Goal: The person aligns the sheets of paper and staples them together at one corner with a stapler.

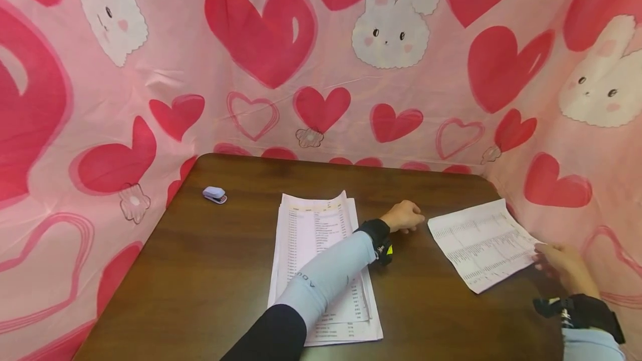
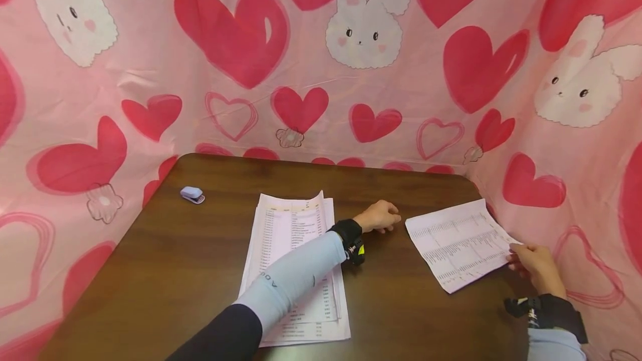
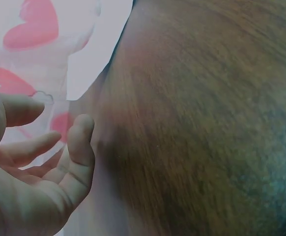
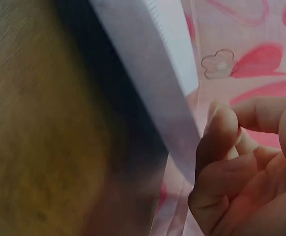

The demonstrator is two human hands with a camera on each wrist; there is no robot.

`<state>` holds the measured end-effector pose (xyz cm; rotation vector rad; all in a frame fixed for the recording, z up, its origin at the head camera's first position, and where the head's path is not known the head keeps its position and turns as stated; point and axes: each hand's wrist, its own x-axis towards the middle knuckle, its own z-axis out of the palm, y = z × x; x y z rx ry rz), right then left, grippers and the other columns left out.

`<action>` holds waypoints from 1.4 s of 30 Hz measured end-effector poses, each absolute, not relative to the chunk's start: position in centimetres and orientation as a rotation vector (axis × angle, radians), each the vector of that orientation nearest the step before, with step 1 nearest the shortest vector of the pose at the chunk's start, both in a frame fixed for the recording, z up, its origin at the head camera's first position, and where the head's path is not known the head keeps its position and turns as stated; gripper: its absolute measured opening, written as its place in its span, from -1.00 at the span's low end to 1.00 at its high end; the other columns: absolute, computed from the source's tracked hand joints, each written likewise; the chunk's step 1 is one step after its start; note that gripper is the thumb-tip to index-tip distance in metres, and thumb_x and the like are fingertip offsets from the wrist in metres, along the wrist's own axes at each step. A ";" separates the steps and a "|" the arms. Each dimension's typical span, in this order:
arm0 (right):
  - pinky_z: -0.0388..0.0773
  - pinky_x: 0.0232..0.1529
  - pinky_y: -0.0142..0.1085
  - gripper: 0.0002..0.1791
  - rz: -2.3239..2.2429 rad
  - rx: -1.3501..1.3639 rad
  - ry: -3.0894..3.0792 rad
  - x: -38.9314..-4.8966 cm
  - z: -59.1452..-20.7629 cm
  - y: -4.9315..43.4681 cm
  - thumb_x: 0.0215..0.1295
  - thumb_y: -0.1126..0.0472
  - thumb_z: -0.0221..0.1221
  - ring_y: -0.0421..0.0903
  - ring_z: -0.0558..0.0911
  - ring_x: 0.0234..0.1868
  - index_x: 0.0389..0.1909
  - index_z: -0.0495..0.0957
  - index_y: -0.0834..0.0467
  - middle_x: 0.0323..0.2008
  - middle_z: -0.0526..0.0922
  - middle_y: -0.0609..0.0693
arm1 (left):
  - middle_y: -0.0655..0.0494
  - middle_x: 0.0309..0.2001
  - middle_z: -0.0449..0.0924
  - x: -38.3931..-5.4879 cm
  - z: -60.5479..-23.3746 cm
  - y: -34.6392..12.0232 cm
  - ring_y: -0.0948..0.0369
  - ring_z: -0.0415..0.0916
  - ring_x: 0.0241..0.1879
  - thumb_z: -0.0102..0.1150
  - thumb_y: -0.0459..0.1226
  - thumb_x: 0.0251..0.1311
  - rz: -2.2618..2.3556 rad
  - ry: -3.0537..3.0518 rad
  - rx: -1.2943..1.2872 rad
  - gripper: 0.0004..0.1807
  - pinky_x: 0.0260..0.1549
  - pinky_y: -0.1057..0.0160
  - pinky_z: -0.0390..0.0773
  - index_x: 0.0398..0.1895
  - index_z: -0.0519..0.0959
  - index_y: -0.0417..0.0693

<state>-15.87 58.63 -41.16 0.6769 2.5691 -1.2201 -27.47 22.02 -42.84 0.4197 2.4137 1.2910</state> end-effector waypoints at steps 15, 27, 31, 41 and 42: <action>0.56 -0.46 -0.19 -0.41 -1.019 0.781 2.732 -14.0 -42.6 58.9 0.43 -0.05 -0.12 -0.06 0.64 -0.55 -0.23 0.36 0.52 -0.59 0.61 -0.03 | 0.07 -0.48 0.67 -27.0 -43.3 23.7 0.24 0.61 -0.53 0.19 -0.22 0.29 1.303 2.419 0.417 -0.63 -0.63 0.38 0.51 0.14 0.58 -0.12; 0.57 -0.43 -0.23 -0.48 -1.228 0.879 2.576 -14.6 -43.4 59.1 0.39 0.04 -0.05 -0.08 0.65 -0.52 -0.22 0.48 0.52 -0.60 0.66 -0.09 | 0.11 -0.48 0.70 -26.5 -43.9 23.7 0.23 0.65 -0.58 0.29 -0.15 0.24 1.285 2.399 0.437 -0.65 -0.68 0.35 0.44 0.02 0.63 -0.13; 0.60 -0.40 -0.23 -0.40 -1.237 0.906 2.572 -14.8 -43.4 58.7 0.38 0.00 0.02 -0.08 0.66 -0.48 -0.03 0.39 0.57 -0.54 0.68 -0.08 | 0.17 -0.54 0.68 -26.6 -44.3 23.9 0.27 0.61 -0.64 0.25 -0.18 0.26 1.257 2.426 0.444 -0.78 -0.74 0.37 0.36 -0.15 0.69 -0.12; 0.61 -0.34 -0.18 -0.28 -1.214 0.873 2.588 -15.0 -43.2 58.3 0.38 -0.07 0.06 -0.10 0.65 -0.42 0.12 0.29 0.57 -0.43 0.71 0.02 | 0.26 -0.72 0.60 -27.0 -44.1 23.3 0.30 0.50 -0.74 0.18 -0.20 0.25 1.095 2.502 0.385 -0.75 -0.81 0.35 0.26 -0.58 0.68 0.03; 0.61 -0.33 -0.17 -0.26 -1.213 0.860 2.588 -15.0 -43.1 58.4 0.38 -0.08 0.06 -0.10 0.65 -0.41 0.14 0.28 0.58 -0.43 0.71 0.01 | 0.26 -0.72 0.61 -27.1 -44.1 23.2 0.30 0.50 -0.74 0.17 -0.19 0.27 1.089 2.496 0.391 -0.74 -0.81 0.35 0.26 -0.58 0.68 0.03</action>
